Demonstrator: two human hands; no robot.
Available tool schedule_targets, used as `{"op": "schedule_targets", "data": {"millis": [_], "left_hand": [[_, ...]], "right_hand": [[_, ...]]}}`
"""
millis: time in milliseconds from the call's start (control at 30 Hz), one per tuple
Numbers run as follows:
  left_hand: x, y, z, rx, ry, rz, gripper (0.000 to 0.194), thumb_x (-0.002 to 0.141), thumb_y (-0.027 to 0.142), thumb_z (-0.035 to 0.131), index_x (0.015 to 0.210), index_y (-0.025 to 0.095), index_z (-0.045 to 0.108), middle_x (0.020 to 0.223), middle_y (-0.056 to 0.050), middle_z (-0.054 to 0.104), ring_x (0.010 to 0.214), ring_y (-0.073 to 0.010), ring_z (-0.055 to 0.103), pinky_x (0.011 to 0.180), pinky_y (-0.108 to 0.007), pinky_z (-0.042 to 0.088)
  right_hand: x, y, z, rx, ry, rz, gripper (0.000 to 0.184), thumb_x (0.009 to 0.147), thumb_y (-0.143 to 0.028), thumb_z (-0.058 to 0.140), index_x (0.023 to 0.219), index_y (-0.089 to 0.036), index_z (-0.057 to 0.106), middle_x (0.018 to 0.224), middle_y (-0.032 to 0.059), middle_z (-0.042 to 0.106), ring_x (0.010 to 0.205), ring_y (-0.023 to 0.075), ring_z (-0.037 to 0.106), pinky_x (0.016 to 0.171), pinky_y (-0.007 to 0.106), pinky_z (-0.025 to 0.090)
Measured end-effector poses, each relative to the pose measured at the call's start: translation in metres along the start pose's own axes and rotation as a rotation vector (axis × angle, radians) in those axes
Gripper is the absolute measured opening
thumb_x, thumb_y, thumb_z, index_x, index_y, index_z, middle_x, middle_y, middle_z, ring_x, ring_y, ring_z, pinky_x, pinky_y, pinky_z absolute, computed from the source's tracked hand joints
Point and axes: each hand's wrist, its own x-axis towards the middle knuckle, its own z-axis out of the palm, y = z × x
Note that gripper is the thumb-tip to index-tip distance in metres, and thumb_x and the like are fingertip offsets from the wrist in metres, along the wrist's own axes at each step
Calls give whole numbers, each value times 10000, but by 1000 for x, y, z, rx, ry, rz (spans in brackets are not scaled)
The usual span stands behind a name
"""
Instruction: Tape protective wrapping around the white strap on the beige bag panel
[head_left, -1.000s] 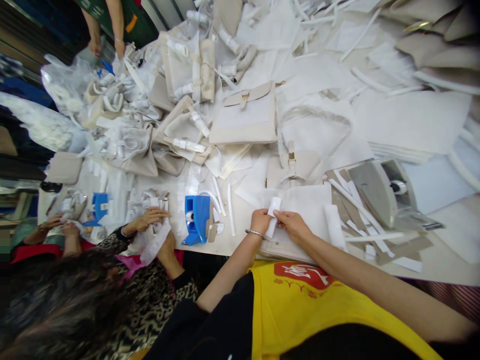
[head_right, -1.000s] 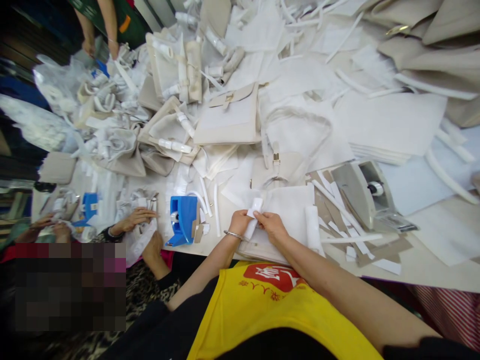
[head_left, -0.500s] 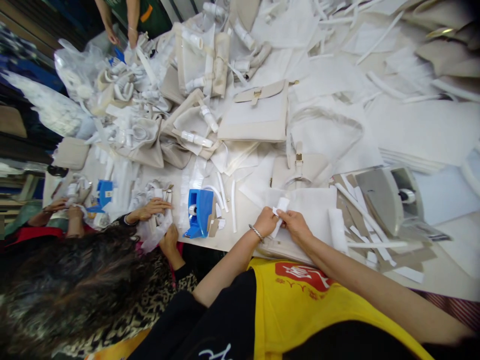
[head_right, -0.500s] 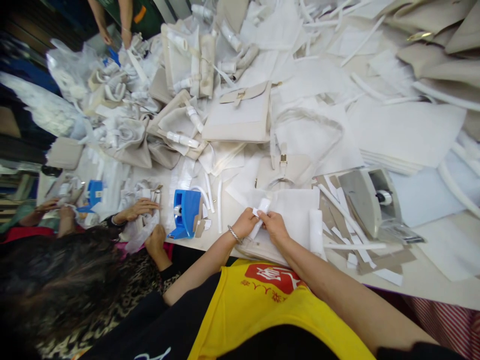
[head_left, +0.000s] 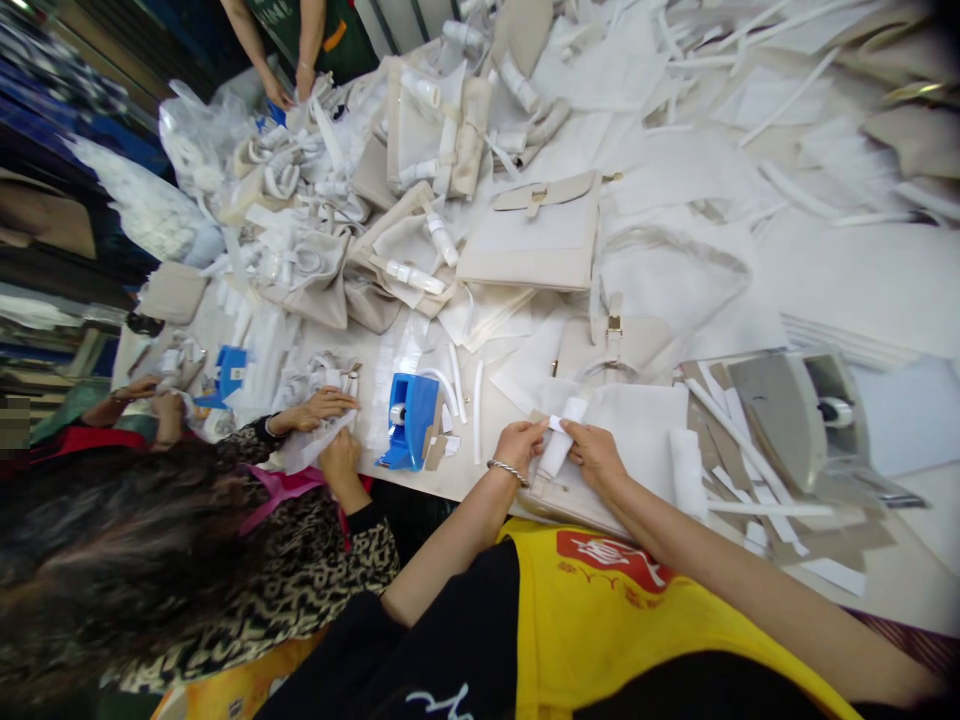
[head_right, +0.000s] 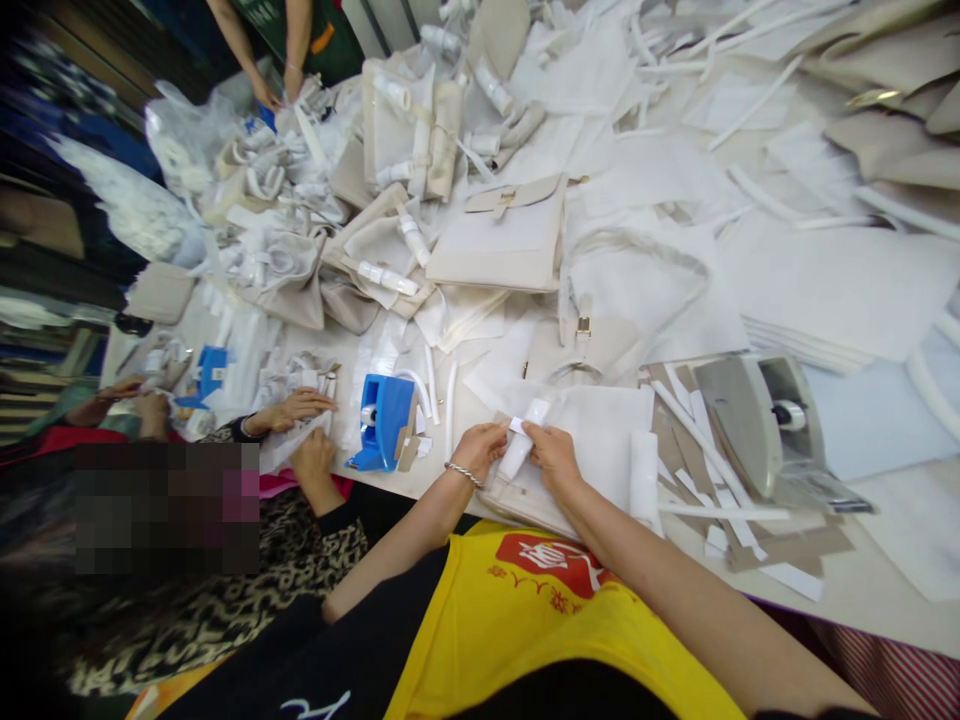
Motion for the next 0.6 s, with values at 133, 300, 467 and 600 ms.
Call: {"op": "schedule_targets", "data": {"millis": [133, 300, 467, 600], "left_hand": [[1, 4, 4, 58, -38, -27, 331, 495, 371, 683, 589, 103, 512, 548, -11, 511, 492, -81, 470, 452, -201, 347], [9, -1, 8, 229, 51, 88, 247, 494, 288, 661, 459, 111, 494, 428, 21, 464, 425, -67, 425, 454, -209, 356], [15, -4, 7, 427, 76, 134, 248, 512, 318, 645, 443, 119, 513, 402, 27, 454, 412, -74, 424, 422, -201, 338], [17, 2, 8, 466, 95, 109, 251, 499, 284, 654, 424, 130, 471, 389, 33, 448, 389, -69, 411, 415, -203, 341]], "right_hand": [[-2, 0, -1, 42, -47, -9, 303, 556, -315, 662, 528, -153, 407, 373, -85, 317, 319, 23, 238, 299, 175, 140], [-4, -1, -3, 52, -74, -21, 311, 558, -330, 664, 511, -151, 414, 348, -91, 293, 317, 25, 230, 300, 177, 157], [1, 0, -4, -15, -86, -56, 325, 561, -361, 655, 479, -153, 419, 356, -60, 370, 324, 50, 316, 309, 192, 233], [7, -7, -11, -148, -128, 31, 311, 540, -345, 676, 485, -145, 444, 356, -46, 410, 324, 56, 347, 311, 187, 269]]}}
